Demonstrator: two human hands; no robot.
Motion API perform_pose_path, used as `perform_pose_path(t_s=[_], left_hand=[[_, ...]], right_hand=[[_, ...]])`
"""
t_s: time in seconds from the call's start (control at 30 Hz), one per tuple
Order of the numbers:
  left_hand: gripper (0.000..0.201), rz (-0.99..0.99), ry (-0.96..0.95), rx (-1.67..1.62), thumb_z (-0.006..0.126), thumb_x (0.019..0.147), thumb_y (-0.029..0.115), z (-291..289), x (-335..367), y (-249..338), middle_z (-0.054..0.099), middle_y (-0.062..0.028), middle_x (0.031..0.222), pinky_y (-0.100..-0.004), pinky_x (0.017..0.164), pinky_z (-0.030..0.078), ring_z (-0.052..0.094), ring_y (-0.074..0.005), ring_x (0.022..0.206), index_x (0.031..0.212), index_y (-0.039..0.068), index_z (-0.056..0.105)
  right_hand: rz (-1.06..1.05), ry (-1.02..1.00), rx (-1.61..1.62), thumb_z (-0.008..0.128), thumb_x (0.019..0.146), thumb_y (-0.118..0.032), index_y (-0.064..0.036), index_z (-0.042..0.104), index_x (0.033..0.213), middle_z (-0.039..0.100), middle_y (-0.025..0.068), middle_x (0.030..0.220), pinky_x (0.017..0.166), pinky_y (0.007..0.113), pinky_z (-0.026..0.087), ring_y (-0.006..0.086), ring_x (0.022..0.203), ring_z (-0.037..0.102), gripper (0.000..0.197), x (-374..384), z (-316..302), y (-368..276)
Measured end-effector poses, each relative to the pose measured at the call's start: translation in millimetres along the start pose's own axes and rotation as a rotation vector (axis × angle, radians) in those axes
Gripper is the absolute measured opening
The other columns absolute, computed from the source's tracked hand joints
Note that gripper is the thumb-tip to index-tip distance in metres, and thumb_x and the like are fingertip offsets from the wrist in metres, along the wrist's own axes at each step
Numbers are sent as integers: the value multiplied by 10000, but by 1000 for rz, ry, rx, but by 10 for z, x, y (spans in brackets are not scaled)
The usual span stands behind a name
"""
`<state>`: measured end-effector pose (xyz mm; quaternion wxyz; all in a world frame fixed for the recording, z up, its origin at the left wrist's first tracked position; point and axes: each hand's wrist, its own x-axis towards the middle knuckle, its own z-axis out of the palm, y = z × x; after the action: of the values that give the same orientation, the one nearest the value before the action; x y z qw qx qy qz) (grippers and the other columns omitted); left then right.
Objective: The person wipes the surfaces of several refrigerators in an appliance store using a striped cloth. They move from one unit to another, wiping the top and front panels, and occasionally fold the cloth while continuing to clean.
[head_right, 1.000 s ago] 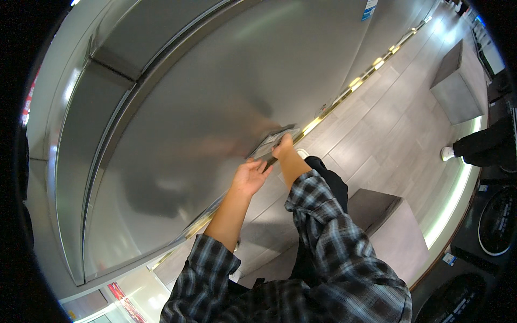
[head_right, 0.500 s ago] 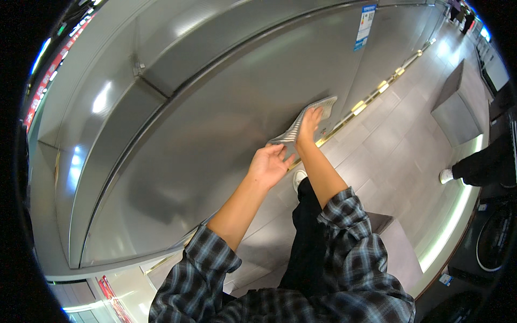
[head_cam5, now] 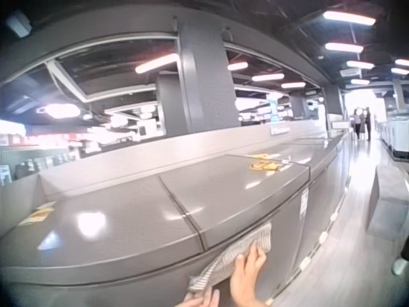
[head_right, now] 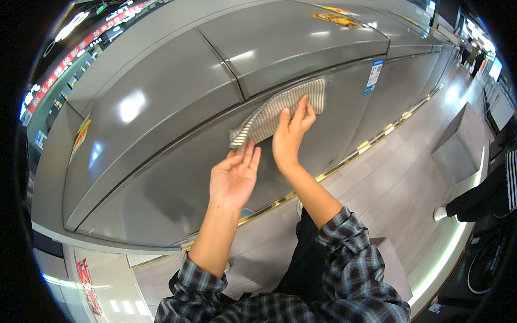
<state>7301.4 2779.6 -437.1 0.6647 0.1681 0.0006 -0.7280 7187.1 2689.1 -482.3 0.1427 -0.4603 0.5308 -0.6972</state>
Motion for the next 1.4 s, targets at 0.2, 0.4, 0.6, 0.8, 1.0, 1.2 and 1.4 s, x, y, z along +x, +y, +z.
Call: perform_pose_path(t_s=[0.2,0.4,0.6,0.8,1.0,1.2,1.4], left_hand=[[612,326,-142,207,448,810,-99,171,-204,36,466,-150,1361,-428,1171,293,407,-255,1338,1403,-9,325],[832,851,-453,592,492,852,54,487,-334,-167,246,-167,1557,-409,1212,55,172,-257,1471,1545,57,30],[744,1293,-524,1169,470,964,183,706,-149,-148,-17,-193,1611,-448,1196,21,-21,-304,1495,1545,49,25],[491,1450,-100,2247,323,1028,309,749,1,409,494,-181,1401,-494,1156,198,378,-341,1367,1381,-6,454],[528,1220,26,2524,440,984,433,965,33,894,526,-144,1386,-500,1125,285,452,-268,1324,1330,48,543],[544,1014,-18,2687,364,993,508,935,-13,1225,335,-142,1534,-569,1152,180,295,-291,1430,1468,245,400],[583,940,88,2733,301,985,575,943,89,1200,281,-194,1548,-596,1157,102,228,-339,1452,1490,289,355]], right_hand=[[-85,-139,197,494,946,-73,-26,199,1524,196,195,1441,874,304,450,247,1077,437,650,-57,92,-409],[-414,-133,-109,564,904,-71,75,222,1471,129,257,1506,1048,471,303,400,1172,375,678,25,77,-682],[-652,-110,-514,616,905,-309,96,398,1359,386,206,1382,1010,476,299,366,1198,377,646,356,-9,-966],[-723,-257,-688,563,906,-356,96,565,1134,564,158,1153,952,437,335,299,1125,469,506,402,252,-1287],[-601,-547,-502,534,918,-307,5,689,925,683,158,988,889,467,419,307,1024,590,348,810,128,-1395],[-666,-606,-765,356,996,-394,-43,462,1381,434,148,1460,1159,480,213,302,1396,337,531,839,159,-1163],[-515,-827,-886,256,1011,-455,-69,314,1490,265,123,1570,1194,472,140,290,1464,204,618,1005,200,-1218]])
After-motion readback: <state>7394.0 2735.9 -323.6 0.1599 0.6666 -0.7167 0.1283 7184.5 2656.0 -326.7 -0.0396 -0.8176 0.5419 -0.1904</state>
